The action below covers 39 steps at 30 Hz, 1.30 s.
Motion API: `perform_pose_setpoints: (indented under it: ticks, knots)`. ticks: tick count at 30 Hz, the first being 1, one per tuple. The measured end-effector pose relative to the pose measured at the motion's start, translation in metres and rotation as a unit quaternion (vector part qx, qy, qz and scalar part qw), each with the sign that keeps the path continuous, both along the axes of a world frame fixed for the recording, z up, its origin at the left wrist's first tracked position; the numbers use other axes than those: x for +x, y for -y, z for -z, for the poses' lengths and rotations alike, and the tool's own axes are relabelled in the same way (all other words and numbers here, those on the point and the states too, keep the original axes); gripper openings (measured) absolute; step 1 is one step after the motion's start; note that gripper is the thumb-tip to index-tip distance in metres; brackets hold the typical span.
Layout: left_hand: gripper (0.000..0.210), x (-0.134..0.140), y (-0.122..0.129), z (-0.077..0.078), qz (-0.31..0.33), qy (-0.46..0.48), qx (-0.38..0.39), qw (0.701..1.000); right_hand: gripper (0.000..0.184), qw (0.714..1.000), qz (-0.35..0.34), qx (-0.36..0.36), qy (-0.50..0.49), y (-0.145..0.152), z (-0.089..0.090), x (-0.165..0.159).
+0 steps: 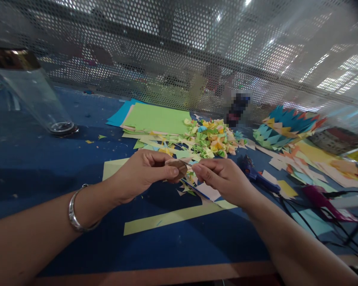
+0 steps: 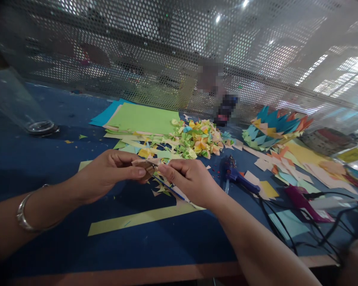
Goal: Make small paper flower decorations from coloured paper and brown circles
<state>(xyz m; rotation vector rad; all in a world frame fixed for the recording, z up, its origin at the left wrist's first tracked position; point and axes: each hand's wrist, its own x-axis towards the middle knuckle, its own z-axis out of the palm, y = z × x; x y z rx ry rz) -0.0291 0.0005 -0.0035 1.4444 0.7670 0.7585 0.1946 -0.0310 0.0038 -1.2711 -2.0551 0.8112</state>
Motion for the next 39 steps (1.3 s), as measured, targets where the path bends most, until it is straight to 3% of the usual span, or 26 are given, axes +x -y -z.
perform_pose_setpoints:
  ticks: [7, 11, 14, 19, 29, 35, 39]
  knots:
    - [0.016, 0.002, 0.0, -0.002, -0.011, 0.023, -0.015, 1.0, 0.049, 1.0, 0.011, -0.015, -0.008, 0.001, 0.0, 0.0]
    - [0.013, 0.004, -0.001, 0.0, -0.022, 0.028, -0.03, 0.999, 0.047, 0.996, 0.028, -0.032, -0.074, -0.001, 0.004, -0.001]
    - [0.014, 0.005, -0.001, 0.003, -0.018, 0.014, -0.029, 0.999, 0.041, 0.991, 0.04, -0.036, -0.122, -0.003, 0.009, -0.005]
    - [0.015, 0.006, 0.001, 0.005, 0.003, 0.025, -0.028, 0.999, 0.029, 0.991, 0.046, -0.044, -0.12, -0.003, 0.013, -0.013]
    - [0.015, 0.011, 0.005, 0.01, -0.038, 0.078, -0.123, 0.989, 0.017, 0.983, 0.079, 0.016, -0.167, -0.002, 0.017, -0.019]
    - [0.015, 0.008, 0.0, 0.013, -0.077, 0.088, -0.055, 0.992, 0.03, 0.987, 0.06, 0.01, -0.149, -0.002, 0.016, -0.015]
    - [0.013, 0.005, -0.004, 0.013, -0.102, 0.094, -0.052, 0.989, 0.039, 0.986, 0.049, -0.028, -0.158, -0.003, 0.017, -0.01]
